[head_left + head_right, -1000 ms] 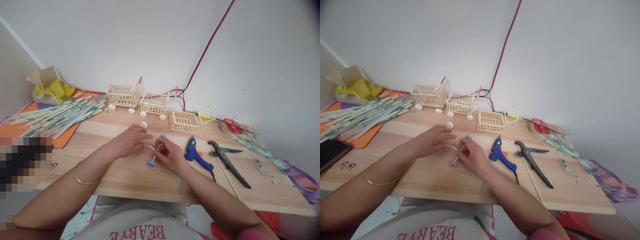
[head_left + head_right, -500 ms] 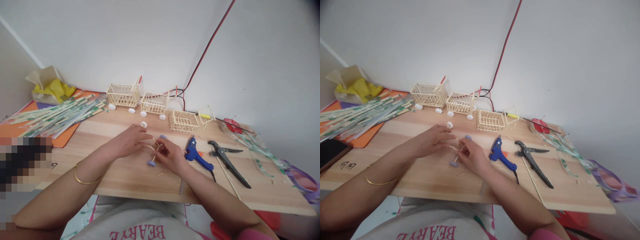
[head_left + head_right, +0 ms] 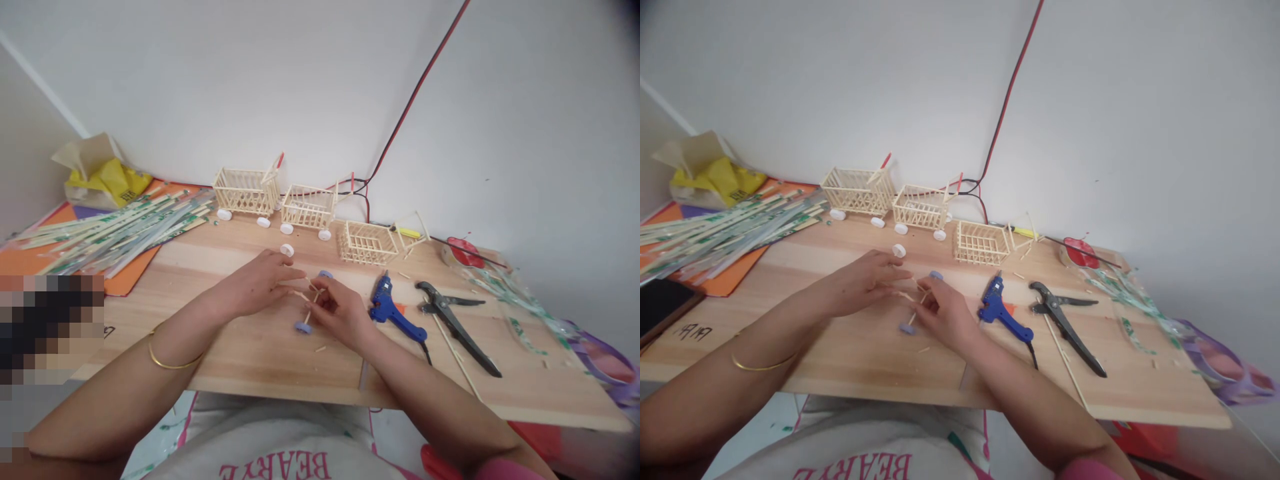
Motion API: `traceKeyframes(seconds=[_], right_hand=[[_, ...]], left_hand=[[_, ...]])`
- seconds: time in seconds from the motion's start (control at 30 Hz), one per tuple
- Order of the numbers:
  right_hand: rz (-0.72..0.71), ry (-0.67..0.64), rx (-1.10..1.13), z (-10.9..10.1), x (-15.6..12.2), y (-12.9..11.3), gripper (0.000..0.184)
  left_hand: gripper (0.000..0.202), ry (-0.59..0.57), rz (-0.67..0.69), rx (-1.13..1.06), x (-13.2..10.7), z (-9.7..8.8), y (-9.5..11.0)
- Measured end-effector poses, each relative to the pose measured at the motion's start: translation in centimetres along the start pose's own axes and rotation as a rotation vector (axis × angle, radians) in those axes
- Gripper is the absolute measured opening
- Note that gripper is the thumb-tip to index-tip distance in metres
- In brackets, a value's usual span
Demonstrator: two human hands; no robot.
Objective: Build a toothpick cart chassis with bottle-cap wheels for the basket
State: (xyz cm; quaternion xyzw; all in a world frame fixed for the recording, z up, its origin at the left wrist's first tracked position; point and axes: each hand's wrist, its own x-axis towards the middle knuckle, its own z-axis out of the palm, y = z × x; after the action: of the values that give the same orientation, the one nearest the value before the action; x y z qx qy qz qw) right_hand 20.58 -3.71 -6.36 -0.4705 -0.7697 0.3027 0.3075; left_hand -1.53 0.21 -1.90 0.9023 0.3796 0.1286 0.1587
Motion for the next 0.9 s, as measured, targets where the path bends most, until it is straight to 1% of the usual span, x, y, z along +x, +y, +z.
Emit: traceKeyframes(seconds=[0.3, 0.47, 0.73, 0.83, 0.9], right_hand=[[-0.024, 0.004, -0.015, -0.02, -0.03, 0.12, 0.029], [-0.017, 0.002, -0.006, 0.04, -0.03, 0.20, 0.030], [0.001, -0.005, 0.012, 0.02, -0.04, 0.15, 0.030], [0.010, -0.012, 0.017, -0.14, 0.00, 0.01, 0.030], [0.014, -0.002, 0.010, -0.24, 0.02, -0.02, 0.029]], left_hand=[[0.031, 0.003, 0.011, 0.004, -0.07, 0.08, -0.01], [0.031, -0.001, 0.006, 0.004, -0.06, -0.07, 0.12], [0.031, 0.006, 0.006, 0.009, -0.17, 0.18, -0.23], [0.034, -0.007, 0.011, -0.007, -0.23, 0.15, -0.21], [0.040, -0.006, 0.005, -0.020, -0.24, 0.12, -0.11]])
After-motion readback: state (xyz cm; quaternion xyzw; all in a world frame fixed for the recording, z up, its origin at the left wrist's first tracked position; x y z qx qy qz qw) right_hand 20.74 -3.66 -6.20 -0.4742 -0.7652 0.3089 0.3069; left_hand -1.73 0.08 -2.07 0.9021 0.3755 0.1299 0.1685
